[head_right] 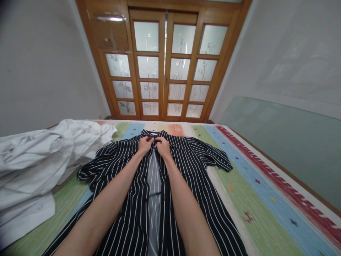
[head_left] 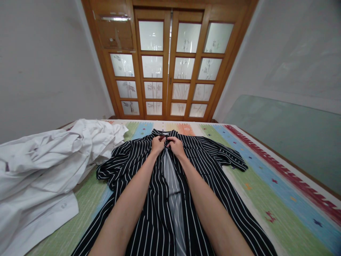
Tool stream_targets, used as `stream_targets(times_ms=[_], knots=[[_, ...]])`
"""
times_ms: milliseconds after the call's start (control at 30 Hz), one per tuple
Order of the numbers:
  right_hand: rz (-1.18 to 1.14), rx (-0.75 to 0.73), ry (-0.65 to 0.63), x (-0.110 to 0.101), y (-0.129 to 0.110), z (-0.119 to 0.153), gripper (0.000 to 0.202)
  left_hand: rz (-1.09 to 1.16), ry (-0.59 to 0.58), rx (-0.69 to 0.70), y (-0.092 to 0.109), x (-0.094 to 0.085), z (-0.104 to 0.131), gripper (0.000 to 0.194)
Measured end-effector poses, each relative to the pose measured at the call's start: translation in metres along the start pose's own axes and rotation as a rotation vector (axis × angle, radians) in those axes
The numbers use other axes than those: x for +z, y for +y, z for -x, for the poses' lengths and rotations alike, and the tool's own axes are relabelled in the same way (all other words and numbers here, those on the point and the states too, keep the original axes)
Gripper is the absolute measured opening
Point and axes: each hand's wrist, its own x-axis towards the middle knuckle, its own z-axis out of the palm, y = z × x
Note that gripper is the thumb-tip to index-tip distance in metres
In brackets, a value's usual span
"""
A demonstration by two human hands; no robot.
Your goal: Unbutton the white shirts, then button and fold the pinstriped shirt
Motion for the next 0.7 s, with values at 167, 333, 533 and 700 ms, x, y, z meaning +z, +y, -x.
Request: stream_targets(times_ms=[167, 333, 533, 700], knots=[[-0.009, 0.001, -0.015, 0.0000, 0.0013, -0.0004, 0.032, -0.028, -0.022, 0.004, 0.0002, 0.0003, 0.0014, 0.020], [-0.002, -0.007, -0.026, -0.0003, 0.0019, -0.0006, 0.028, -0.073, -0.023, -0.010, 0.0000, 0.0005, 0.0004, 0.024], [0.009, -0.016, -0.027, 0.0000, 0.0033, -0.0006, 0.028, -0.132, -0.026, -0.023, 0.0036, 0.0004, 0.0021, 0.023], [0.018, -0.035, -0.031, 0.0003, 0.0038, -0.0007, 0.029, -0.173, -0.020, -0.020, 0.0062, 0.0002, 0.0036, 0.022]])
